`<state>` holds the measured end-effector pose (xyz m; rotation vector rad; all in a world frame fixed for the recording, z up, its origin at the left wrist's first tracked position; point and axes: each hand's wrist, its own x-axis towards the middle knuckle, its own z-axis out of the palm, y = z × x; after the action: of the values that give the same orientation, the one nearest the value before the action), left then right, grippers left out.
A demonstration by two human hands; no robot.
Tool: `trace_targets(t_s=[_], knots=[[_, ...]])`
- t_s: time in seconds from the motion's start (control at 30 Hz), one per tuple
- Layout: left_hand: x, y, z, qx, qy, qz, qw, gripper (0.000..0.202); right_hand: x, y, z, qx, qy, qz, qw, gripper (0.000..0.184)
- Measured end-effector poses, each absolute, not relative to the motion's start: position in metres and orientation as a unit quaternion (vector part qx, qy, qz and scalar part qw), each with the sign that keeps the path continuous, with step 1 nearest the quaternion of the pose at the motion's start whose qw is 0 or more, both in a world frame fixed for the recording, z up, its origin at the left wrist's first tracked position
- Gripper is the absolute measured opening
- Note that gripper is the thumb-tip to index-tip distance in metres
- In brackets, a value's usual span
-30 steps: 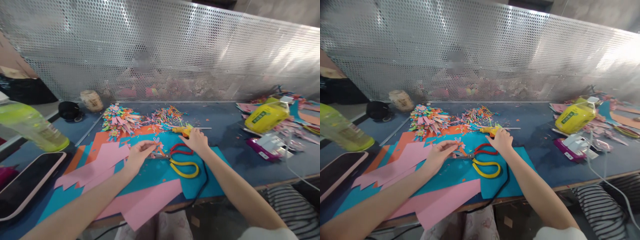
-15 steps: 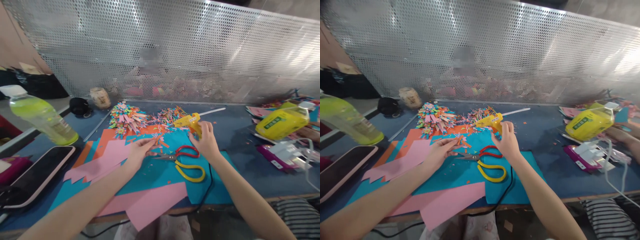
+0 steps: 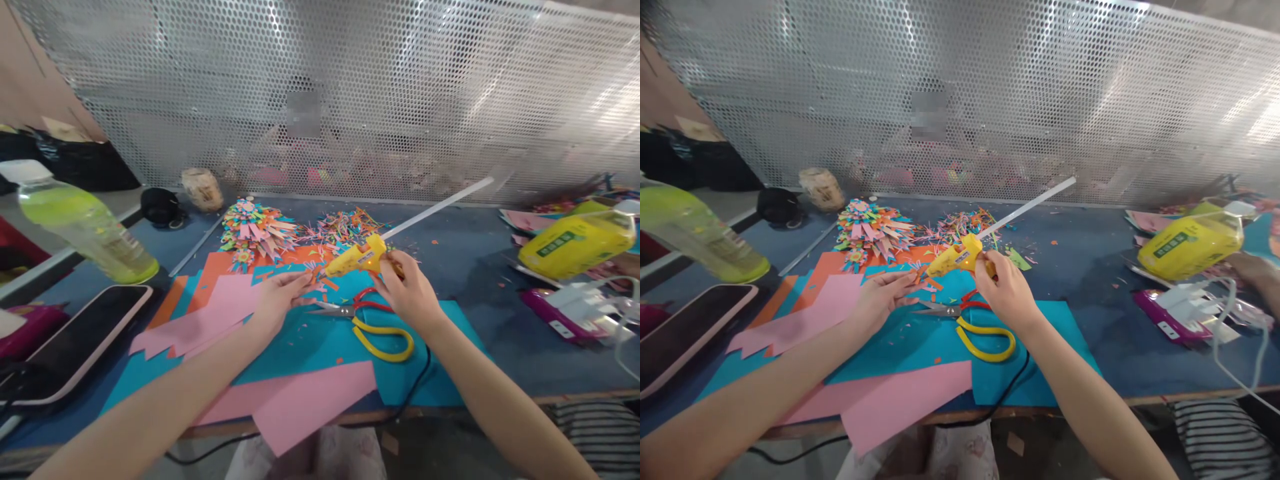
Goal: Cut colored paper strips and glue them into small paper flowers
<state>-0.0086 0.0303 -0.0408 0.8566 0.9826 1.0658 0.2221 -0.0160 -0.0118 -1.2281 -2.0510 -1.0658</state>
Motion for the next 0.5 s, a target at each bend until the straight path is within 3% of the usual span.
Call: trace_targets(t_s=[0.5], knots=[[-0.0075, 0.0322, -0.0415, 0.371, 0.447, 0.482, 0.656, 0.024, 0.2255, -0.0162, -0.0200, -0.492, -0.772, -0.293, 0.278, 0.027]])
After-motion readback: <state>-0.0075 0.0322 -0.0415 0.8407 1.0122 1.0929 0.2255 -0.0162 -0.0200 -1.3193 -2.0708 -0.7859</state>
